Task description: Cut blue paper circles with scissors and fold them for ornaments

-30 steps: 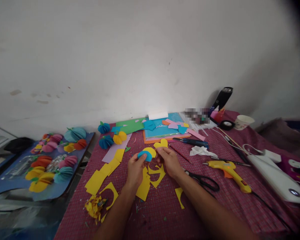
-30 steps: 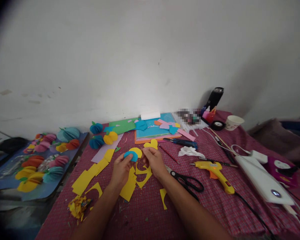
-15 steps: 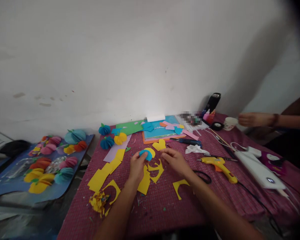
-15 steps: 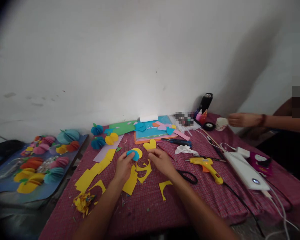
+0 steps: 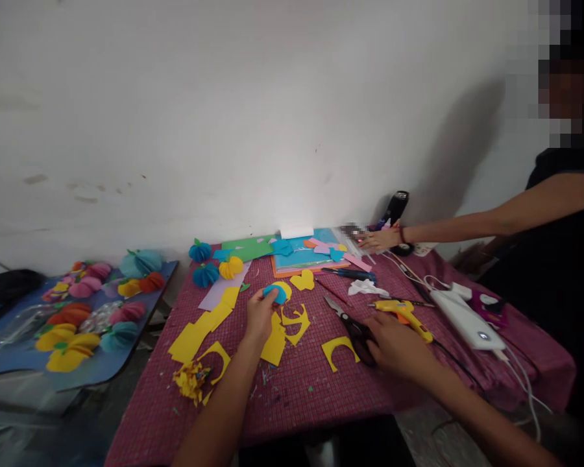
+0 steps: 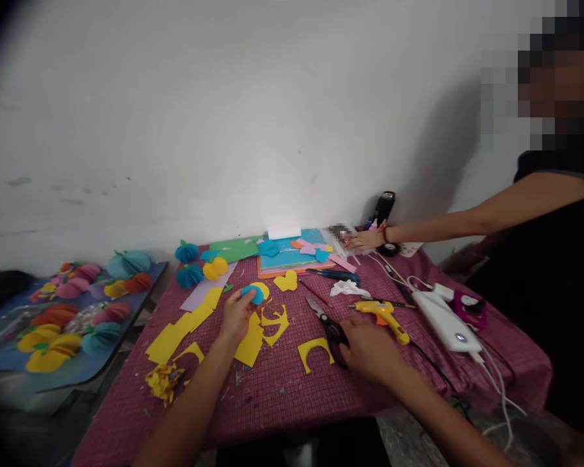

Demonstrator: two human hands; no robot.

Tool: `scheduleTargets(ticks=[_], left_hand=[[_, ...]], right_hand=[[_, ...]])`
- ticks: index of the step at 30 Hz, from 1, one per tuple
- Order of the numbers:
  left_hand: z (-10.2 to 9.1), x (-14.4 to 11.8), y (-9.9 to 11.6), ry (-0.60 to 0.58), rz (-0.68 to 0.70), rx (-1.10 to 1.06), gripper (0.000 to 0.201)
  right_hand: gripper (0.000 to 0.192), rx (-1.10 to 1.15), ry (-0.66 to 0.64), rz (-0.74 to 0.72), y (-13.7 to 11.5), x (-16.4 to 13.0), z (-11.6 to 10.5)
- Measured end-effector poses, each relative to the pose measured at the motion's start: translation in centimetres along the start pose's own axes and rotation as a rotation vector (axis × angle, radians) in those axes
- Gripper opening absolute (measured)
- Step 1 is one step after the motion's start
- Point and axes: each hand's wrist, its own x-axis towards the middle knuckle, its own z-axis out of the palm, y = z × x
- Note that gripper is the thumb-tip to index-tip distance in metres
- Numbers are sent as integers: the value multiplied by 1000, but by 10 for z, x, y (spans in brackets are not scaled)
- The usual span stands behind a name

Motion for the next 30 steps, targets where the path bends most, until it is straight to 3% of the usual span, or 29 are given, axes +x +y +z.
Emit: scheduleTargets(ticks=[9, 16, 19, 24, 27, 30], left_hand=[[-1, 3, 1, -6, -21, 5, 36], [0, 3, 3, 2, -34, -3, 38], [0, 2, 3, 6, -36, 6, 37], [-1, 3, 0, -20, -17, 19, 36], [-2, 3, -1, -28, -17, 21, 35], [-3, 4, -1, -18, -12, 2, 33]], right_hand=[[39, -83, -29, 92, -18, 3, 3], [31, -1, -18, 108, -3, 5, 8], [33, 367, -30, 119, 12, 3, 9], [43, 1320, -209, 274, 22, -9, 9], [42, 1648, -243, 249, 10, -8, 6], [42, 1831, -247, 144, -10, 10, 4]])
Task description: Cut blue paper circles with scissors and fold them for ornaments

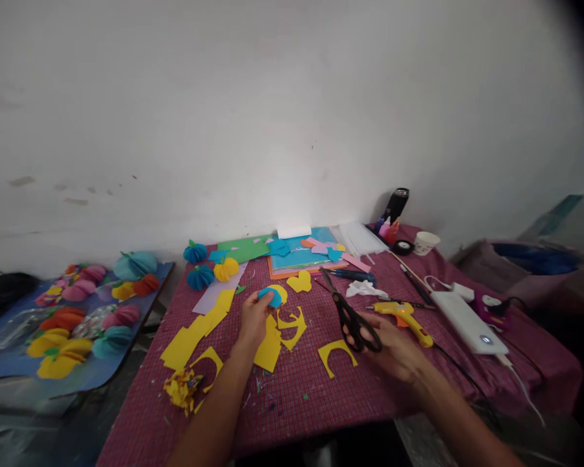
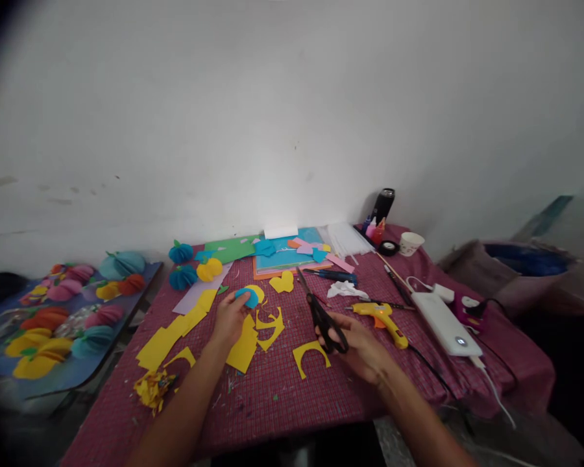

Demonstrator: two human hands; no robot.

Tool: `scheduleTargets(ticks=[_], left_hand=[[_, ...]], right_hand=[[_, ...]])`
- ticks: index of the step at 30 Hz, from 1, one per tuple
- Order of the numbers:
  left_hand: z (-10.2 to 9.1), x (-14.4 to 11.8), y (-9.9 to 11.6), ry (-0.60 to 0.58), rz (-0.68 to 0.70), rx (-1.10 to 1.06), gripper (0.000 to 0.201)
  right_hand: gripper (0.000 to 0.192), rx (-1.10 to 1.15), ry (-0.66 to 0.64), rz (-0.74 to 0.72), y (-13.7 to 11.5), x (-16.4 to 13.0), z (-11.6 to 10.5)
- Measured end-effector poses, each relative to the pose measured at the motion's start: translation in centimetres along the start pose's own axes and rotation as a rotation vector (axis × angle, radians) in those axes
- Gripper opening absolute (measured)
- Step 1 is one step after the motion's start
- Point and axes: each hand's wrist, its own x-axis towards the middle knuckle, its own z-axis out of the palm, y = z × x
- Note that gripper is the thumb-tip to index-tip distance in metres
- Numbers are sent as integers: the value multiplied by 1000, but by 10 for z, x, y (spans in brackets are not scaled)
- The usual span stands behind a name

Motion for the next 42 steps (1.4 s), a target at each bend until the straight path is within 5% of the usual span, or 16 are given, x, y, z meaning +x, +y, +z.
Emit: scheduleTargets(ticks=[7, 12, 23, 31, 42], left_hand=[[-1, 1, 4, 26, 19, -1, 34], [-2, 3, 9, 59, 45, 10, 34], [-1, 4, 11, 110, 98, 46, 26], [7, -3, 21, 139, 69, 11, 29], [5, -3, 22, 141, 13, -47, 31]], right_hand=[[37, 160, -97, -24, -2, 83, 50], [47, 8, -270, -38, 8, 114, 62], [43, -317, -288, -187, 4, 107, 48], [29, -232, -226, -95, 24, 104, 54], [33, -207, -268, -51, 29, 106, 55]])
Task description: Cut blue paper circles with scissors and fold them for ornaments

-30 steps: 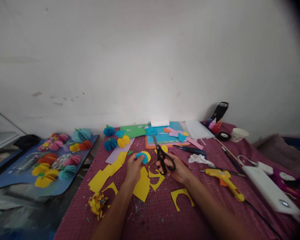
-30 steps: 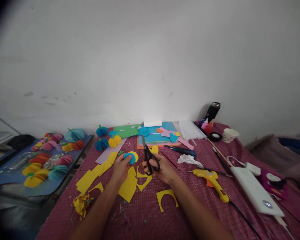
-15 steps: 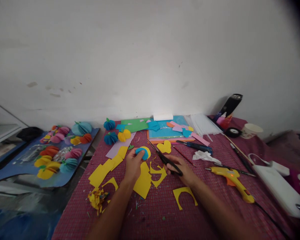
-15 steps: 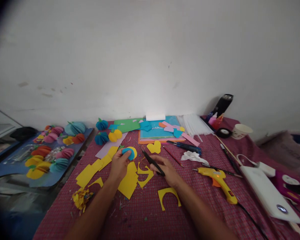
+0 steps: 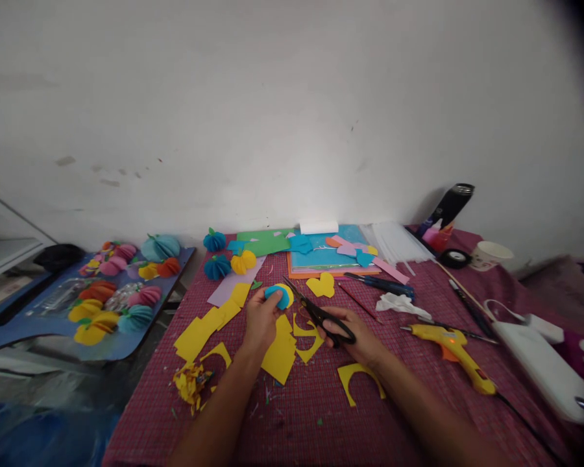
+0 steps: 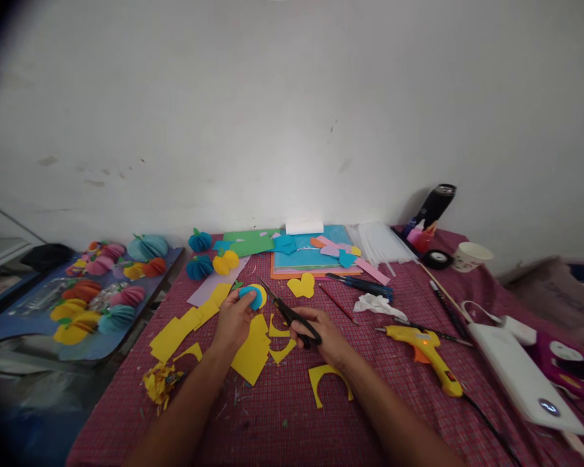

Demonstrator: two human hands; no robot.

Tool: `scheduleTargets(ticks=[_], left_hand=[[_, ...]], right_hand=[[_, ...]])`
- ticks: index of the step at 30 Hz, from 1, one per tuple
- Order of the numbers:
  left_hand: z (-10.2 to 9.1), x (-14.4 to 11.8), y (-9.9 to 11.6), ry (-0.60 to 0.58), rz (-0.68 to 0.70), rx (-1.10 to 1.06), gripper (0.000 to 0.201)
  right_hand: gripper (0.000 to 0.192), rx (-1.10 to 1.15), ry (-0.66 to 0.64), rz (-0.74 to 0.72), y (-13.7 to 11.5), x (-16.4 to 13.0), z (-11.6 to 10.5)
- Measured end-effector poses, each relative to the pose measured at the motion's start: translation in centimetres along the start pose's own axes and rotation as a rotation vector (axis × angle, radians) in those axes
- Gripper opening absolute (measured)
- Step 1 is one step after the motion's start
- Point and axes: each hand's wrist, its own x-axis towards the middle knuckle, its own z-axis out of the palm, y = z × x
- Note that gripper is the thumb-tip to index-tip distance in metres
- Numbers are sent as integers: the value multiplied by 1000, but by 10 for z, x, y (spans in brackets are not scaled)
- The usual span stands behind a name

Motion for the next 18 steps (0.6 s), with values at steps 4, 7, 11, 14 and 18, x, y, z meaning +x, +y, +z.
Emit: scheduleTargets(ticks=[4, 7, 11, 14, 18], left_hand=[[-2, 1, -2, 2, 6, 21, 31], [-2, 2, -3, 5, 13, 35, 33], [-1, 2, -3, 3, 11, 46, 32], [0, 2, -3, 3, 13, 45, 30], [-1, 2, -5, -5, 21, 38, 29]], right_hand=[[30, -13, -26, -5, -1, -1, 1], [28, -20, -37, -17, -1, -1, 1], [27, -32, -44, -20, 0, 0, 0], [27, -37, -47, -21, 1, 0, -1], [28, -37, -52, -15, -1, -1, 0]])
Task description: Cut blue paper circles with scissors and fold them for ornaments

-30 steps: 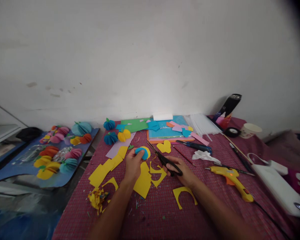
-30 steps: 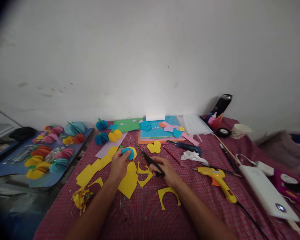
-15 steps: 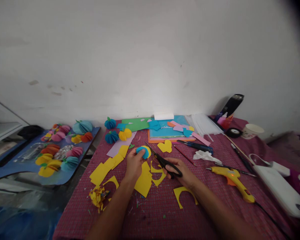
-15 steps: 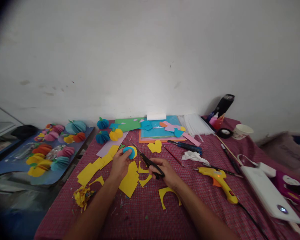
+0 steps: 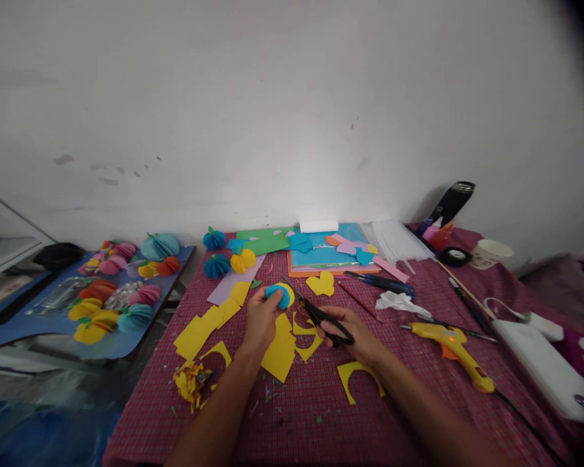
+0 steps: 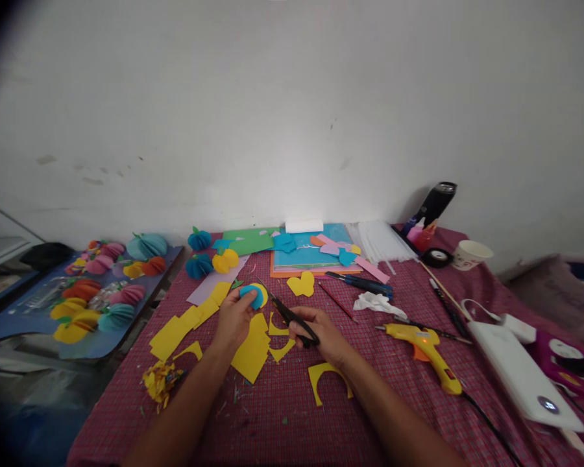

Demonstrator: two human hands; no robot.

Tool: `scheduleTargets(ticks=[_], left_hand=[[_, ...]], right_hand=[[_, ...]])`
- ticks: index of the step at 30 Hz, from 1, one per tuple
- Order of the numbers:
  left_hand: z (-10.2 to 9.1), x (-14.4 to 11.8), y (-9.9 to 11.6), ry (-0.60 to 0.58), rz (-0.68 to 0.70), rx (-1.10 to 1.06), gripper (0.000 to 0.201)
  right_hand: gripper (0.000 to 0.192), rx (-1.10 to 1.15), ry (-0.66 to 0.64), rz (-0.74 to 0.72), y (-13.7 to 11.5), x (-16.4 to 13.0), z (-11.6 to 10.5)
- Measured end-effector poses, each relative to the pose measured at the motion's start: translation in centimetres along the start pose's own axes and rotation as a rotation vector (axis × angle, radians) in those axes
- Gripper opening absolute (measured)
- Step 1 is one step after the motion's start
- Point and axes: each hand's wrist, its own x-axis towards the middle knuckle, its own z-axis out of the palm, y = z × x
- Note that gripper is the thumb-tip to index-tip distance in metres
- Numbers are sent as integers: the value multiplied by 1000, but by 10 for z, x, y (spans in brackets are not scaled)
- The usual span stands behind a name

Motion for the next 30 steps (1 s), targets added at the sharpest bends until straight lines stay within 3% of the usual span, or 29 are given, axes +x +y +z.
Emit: scheduleTargets(ticks=[30], left_hand=[[-4, 4, -4, -4, 33, 50, 31]], right_hand=[[34, -67, 31, 45, -5, -3, 4]])
